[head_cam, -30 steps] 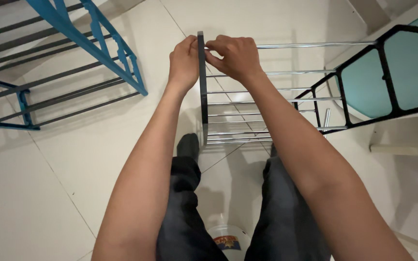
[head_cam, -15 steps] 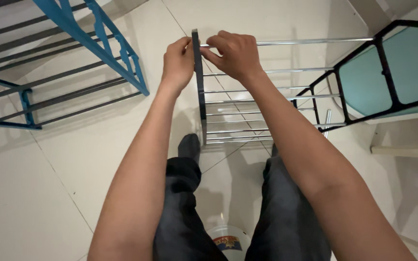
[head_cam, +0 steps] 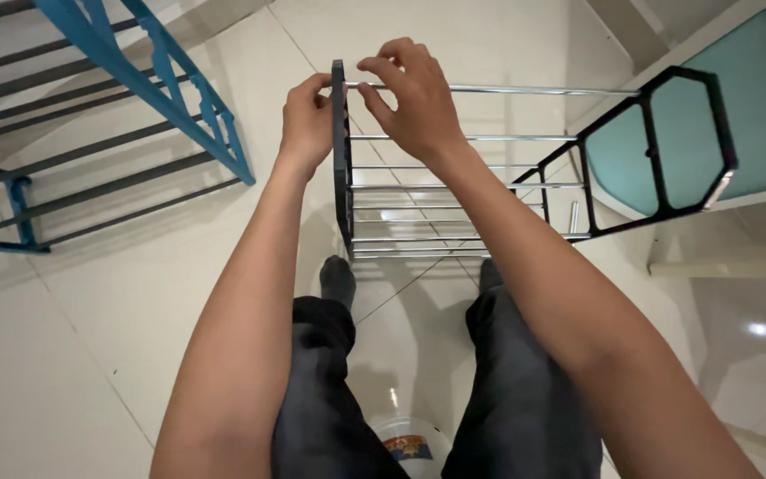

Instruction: The person assembles a metal dish rack by inserting horizontal rods into the side frames. They repeatedly insert and remove rods, adjusting their positions within the frame slots. The person works on the floor, handling the rack components by hand.

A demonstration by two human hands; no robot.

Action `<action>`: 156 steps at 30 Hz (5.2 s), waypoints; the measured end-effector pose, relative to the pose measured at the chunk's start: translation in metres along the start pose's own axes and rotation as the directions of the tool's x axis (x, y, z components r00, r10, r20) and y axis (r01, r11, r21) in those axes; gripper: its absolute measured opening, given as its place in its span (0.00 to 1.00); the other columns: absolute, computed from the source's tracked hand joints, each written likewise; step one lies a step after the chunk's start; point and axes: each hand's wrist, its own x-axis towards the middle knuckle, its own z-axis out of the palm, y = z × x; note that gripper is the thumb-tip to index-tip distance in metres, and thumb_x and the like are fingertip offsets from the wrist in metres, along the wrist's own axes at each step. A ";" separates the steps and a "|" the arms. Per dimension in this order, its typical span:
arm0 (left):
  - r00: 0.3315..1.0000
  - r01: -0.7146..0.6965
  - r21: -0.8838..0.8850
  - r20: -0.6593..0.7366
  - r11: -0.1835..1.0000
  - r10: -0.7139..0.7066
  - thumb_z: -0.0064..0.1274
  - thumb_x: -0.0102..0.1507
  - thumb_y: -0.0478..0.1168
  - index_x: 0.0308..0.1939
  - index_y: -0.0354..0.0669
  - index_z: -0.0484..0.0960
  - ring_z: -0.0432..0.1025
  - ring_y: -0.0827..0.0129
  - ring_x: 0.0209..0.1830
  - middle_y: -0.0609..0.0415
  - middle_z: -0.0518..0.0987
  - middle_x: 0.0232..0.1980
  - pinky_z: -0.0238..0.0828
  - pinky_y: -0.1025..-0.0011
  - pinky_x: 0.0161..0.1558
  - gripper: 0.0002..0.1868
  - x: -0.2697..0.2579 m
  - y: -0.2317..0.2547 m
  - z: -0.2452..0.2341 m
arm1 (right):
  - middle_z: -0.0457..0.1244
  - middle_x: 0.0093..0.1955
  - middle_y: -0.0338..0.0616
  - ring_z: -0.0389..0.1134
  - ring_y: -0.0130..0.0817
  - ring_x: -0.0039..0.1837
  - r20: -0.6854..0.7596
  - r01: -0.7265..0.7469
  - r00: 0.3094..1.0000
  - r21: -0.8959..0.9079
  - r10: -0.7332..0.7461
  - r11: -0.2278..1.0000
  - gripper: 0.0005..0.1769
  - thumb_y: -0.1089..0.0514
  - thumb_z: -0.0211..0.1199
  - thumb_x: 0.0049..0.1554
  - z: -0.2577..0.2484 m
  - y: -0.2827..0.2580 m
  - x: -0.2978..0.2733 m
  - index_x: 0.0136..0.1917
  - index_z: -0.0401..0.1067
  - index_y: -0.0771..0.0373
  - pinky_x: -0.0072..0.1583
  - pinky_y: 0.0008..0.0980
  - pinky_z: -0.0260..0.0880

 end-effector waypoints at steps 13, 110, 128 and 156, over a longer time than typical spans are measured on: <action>0.985 -0.168 0.241 0.018 0.956 0.169 0.55 0.63 0.38 0.55 0.39 0.80 0.79 0.54 0.36 0.39 0.83 0.36 0.74 0.62 0.41 0.17 0.024 -0.036 -0.006 | 0.63 0.44 0.39 0.62 0.28 0.43 0.488 -0.525 0.835 0.569 0.253 0.633 0.08 0.56 0.64 0.69 -0.211 -0.172 -0.036 0.52 0.76 0.63 0.47 0.27 0.62; 0.748 -0.656 0.512 0.336 0.555 0.573 0.57 0.53 0.23 0.27 0.34 0.81 0.77 0.48 0.36 0.41 0.80 0.38 0.75 0.57 0.36 0.04 0.030 0.041 0.249 | 0.59 0.34 0.36 0.56 0.22 0.29 0.359 -0.962 0.255 0.185 0.898 0.199 0.17 0.55 0.45 0.70 -0.211 0.174 -0.157 0.63 0.68 0.66 0.32 0.27 0.62; 0.822 -0.558 0.664 0.363 0.497 0.439 0.55 0.64 0.37 0.35 0.42 0.88 0.77 0.48 0.34 0.41 0.82 0.34 0.75 0.54 0.38 0.07 0.042 0.042 0.235 | 0.60 0.34 0.37 0.58 0.22 0.28 0.355 -0.959 0.273 0.177 0.894 0.223 0.18 0.58 0.44 0.69 -0.217 0.180 -0.162 0.67 0.67 0.65 0.31 0.28 0.62; 0.514 -0.855 -0.045 0.069 0.517 0.855 0.57 0.73 0.35 0.52 0.37 0.78 0.74 0.65 0.37 0.50 0.72 0.46 0.74 0.68 0.36 0.06 -0.060 0.151 0.215 | 0.68 0.41 0.46 0.71 0.30 0.36 0.259 -0.944 0.314 0.183 0.913 0.273 0.22 0.48 0.52 0.66 -0.264 0.177 -0.179 0.65 0.72 0.65 0.35 0.29 0.70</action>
